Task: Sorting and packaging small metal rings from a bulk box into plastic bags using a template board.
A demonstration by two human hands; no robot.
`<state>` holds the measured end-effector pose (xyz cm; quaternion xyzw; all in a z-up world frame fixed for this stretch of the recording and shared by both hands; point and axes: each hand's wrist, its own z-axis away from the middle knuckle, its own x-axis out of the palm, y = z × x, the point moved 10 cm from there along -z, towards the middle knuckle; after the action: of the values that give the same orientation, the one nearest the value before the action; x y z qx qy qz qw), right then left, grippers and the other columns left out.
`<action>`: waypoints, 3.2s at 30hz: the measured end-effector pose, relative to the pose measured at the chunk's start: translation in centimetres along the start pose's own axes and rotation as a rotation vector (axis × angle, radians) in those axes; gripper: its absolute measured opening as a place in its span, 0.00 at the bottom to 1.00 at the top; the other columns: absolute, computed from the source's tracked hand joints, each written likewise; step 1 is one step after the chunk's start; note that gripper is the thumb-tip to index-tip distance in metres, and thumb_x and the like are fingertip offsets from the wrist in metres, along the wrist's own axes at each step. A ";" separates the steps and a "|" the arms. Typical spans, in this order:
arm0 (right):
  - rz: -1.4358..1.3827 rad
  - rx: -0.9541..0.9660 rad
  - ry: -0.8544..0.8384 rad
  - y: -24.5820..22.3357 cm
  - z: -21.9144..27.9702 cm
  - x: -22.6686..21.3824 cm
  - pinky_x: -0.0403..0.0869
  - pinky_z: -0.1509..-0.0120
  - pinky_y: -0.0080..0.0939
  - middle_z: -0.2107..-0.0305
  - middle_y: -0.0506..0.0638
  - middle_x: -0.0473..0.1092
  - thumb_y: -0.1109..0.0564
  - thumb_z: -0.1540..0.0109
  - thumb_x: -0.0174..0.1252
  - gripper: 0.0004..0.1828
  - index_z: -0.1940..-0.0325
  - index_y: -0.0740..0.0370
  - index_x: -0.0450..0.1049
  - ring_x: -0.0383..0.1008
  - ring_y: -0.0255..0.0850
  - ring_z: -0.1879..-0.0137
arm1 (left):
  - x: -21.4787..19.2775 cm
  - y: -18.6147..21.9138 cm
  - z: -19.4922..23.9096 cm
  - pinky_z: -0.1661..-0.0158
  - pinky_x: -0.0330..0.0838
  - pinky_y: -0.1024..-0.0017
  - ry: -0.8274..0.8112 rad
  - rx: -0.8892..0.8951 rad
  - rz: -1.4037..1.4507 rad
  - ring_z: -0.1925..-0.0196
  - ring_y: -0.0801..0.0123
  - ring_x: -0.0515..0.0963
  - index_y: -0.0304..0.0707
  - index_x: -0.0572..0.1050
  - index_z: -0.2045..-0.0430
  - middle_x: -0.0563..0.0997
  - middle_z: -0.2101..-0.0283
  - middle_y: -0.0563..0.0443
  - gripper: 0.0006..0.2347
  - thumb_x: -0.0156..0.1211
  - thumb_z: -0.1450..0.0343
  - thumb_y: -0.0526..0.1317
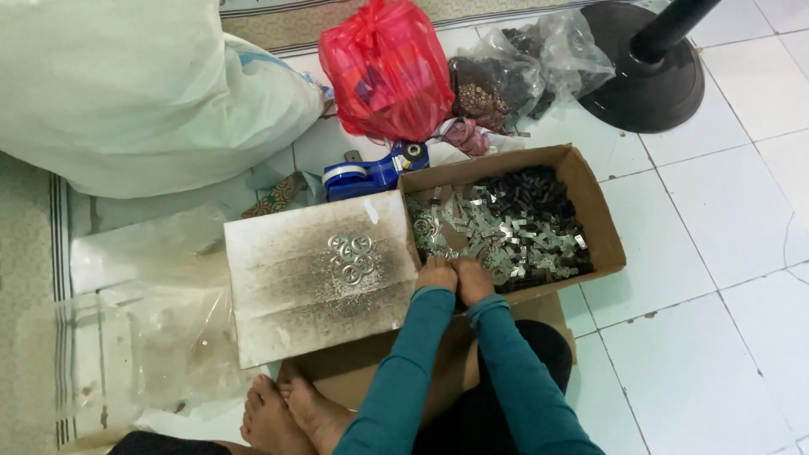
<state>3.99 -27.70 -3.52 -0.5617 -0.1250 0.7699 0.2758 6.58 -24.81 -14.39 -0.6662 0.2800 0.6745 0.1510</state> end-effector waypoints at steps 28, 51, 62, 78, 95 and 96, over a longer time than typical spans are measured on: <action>-0.461 -0.414 0.280 -22.2 -1.6 0.4 0.77 0.44 0.54 0.59 0.56 0.77 0.61 0.38 0.63 0.17 0.47 0.48 0.83 0.78 0.58 0.50 | -18.5 -24.6 15.0 0.42 0.70 0.51 0.540 -0.818 0.380 0.40 0.56 0.75 0.58 0.78 0.47 0.76 0.41 0.61 0.15 0.61 0.29 0.43; -0.044 -0.022 -0.042 1.0 -3.8 2.4 0.71 0.29 0.62 0.39 0.65 0.68 0.60 0.31 0.47 0.23 0.31 0.61 0.68 0.68 0.60 0.33 | -0.2 -0.4 0.0 0.42 0.71 0.67 0.022 -0.089 0.174 0.31 0.51 0.65 0.33 0.66 0.36 0.66 0.34 0.37 0.23 0.60 0.28 0.34; -0.550 0.068 0.346 -1.3 2.3 -5.5 0.77 0.43 0.55 0.58 0.59 0.79 0.56 0.34 0.62 0.12 0.47 0.58 0.82 0.78 0.53 0.48 | -21.8 -3.3 4.2 0.23 0.46 0.58 -0.111 -0.519 1.189 0.21 0.50 0.48 0.47 0.47 0.24 0.47 0.22 0.41 0.34 0.50 0.28 0.29; -0.604 -0.210 0.364 -18.7 2.8 -4.5 0.79 0.47 0.52 0.59 0.61 0.79 0.60 0.37 0.63 0.13 0.48 0.56 0.83 0.79 0.58 0.50 | -25.8 -18.4 15.3 0.34 0.47 0.44 0.691 -0.838 0.454 0.30 0.59 0.62 0.70 0.74 0.43 0.66 0.32 0.62 0.20 0.57 0.28 0.38; -0.012 0.308 0.108 3.7 -2.6 -0.5 0.78 0.39 0.57 0.46 0.63 0.68 0.60 0.32 0.49 0.18 0.39 0.59 0.75 0.75 0.55 0.41 | -2.3 -1.3 1.1 0.37 0.72 0.62 -0.265 -0.175 0.359 0.33 0.46 0.68 0.31 0.55 0.29 0.62 0.33 0.32 0.32 0.59 0.30 0.30; 0.060 0.278 0.082 2.6 -2.3 -1.1 0.78 0.38 0.56 0.45 0.62 0.67 0.61 0.32 0.49 0.19 0.37 0.56 0.73 0.74 0.56 0.39 | -4.3 -1.2 1.6 0.33 0.68 0.63 -0.335 -0.176 0.440 0.29 0.46 0.65 0.31 0.52 0.28 0.60 0.31 0.32 0.35 0.61 0.32 0.30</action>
<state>5.67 -30.70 -4.75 -0.5528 0.0109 0.7640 0.3326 6.30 -22.20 -10.46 -0.4792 0.3296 0.8134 -0.0131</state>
